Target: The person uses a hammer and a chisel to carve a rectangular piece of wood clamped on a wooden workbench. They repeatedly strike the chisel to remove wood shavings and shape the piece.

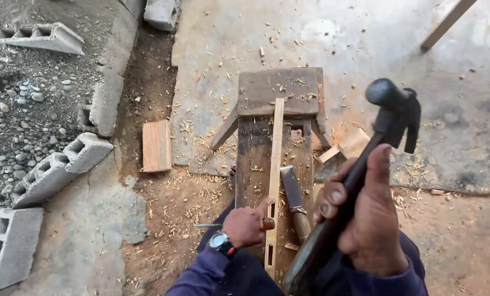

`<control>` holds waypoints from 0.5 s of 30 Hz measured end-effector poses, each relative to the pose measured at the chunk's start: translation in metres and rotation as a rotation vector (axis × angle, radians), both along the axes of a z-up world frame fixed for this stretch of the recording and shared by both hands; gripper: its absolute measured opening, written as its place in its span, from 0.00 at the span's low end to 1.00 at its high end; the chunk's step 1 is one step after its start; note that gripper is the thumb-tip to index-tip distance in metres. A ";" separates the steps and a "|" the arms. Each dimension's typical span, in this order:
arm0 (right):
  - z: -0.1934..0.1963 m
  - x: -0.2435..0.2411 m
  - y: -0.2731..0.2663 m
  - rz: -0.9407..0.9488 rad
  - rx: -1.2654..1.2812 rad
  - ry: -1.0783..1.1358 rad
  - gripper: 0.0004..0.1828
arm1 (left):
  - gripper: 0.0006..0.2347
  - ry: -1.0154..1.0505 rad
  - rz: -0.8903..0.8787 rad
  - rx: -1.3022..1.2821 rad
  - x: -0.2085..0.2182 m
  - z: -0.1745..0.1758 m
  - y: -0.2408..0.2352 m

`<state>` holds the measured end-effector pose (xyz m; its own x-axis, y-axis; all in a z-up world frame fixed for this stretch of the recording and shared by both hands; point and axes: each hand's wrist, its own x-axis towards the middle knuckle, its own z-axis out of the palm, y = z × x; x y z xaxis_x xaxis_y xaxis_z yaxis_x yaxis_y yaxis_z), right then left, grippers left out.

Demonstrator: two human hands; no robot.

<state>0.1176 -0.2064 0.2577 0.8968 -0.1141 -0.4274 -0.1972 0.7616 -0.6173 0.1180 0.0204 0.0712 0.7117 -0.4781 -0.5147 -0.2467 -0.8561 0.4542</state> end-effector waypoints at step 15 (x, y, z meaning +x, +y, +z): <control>-0.007 -0.003 -0.014 -0.003 0.052 0.105 0.35 | 0.44 0.084 -0.025 0.212 -0.027 -0.019 -0.026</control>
<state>0.1147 -0.2206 0.2508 0.8464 -0.0917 -0.5245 -0.2565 0.7930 -0.5526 0.0905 -0.0061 0.0522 0.6515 -0.3698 -0.6624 -0.2378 -0.9287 0.2846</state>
